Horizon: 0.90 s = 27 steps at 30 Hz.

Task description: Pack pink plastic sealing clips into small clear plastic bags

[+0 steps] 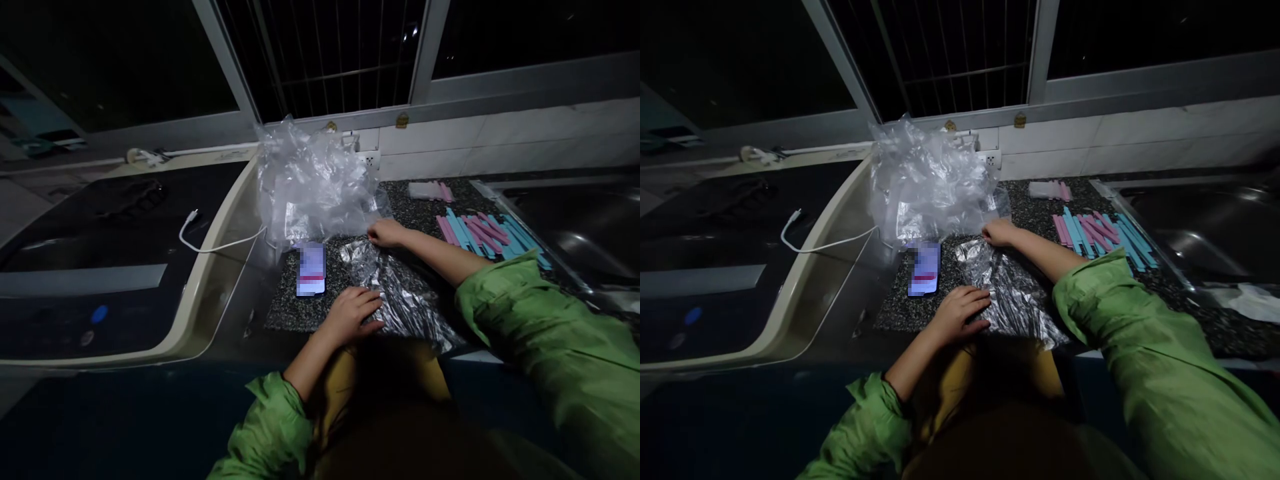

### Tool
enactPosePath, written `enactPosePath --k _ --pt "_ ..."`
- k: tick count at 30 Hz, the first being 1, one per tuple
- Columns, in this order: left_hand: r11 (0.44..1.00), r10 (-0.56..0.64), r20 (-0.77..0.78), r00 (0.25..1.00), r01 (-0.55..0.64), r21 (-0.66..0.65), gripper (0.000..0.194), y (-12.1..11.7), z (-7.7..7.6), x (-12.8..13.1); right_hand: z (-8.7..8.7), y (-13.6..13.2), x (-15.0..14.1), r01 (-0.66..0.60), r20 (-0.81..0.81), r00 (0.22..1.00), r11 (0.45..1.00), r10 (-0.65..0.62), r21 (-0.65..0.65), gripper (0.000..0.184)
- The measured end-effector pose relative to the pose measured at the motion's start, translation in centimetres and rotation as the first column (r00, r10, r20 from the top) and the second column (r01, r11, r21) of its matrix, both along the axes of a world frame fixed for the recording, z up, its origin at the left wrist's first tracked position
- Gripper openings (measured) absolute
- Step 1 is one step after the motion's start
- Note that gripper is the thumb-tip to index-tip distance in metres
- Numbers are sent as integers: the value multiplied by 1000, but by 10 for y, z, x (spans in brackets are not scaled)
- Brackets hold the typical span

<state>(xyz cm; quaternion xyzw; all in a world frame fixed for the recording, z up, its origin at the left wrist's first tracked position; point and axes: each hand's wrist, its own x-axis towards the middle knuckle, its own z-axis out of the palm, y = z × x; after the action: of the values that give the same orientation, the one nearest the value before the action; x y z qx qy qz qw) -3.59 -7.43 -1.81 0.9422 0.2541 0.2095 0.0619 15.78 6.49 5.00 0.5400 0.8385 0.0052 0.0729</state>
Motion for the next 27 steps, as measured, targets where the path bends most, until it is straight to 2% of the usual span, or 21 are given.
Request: enactPosePath --k 3,8,10,13,16,18,21,24,26,27 --pt "1000 -14 -24 1000 14 -21 35 0 -1 -1 11 1 3 -8 -13 1000 998 8 61 23" --pt "997 68 -11 998 -68 -33 34 3 1 6 29 0 7 -22 -38 999 991 27 130 23" --pt "998 53 -3 999 -53 -32 36 3 2 19 33 -2 8 -33 -53 998 987 42 157 23" --pt "999 -37 -46 998 36 -35 45 3 1 47 37 -5 7 -51 -66 996 981 65 189 22" --pt "998 -21 -139 990 11 -69 57 3 -4 73 41 -9 7 -60 -71 995 975 77 214 22" --pt "996 -8 -162 987 -5 -85 59 5 -6 81 45 -12 9 -70 -71 993 969 89 238 21" --pt "997 -20 -107 994 12 -76 56 10 -2 73 52 -17 15 -94 -71 990 951 120 296 20" --pt "999 -4 -21 1000 2 -53 42 13 9 47 60 -26 23 -128 -89 981 915 175 382 19" --pt "993 100 17 995 -98 -60 31 13 14 27 64 -37 29 -174 -93 966 876 239 451 17" --pt "975 215 35 976 -212 -72 29 12 15 18 65 -43 31 -202 -87 957 851 276 485 16"
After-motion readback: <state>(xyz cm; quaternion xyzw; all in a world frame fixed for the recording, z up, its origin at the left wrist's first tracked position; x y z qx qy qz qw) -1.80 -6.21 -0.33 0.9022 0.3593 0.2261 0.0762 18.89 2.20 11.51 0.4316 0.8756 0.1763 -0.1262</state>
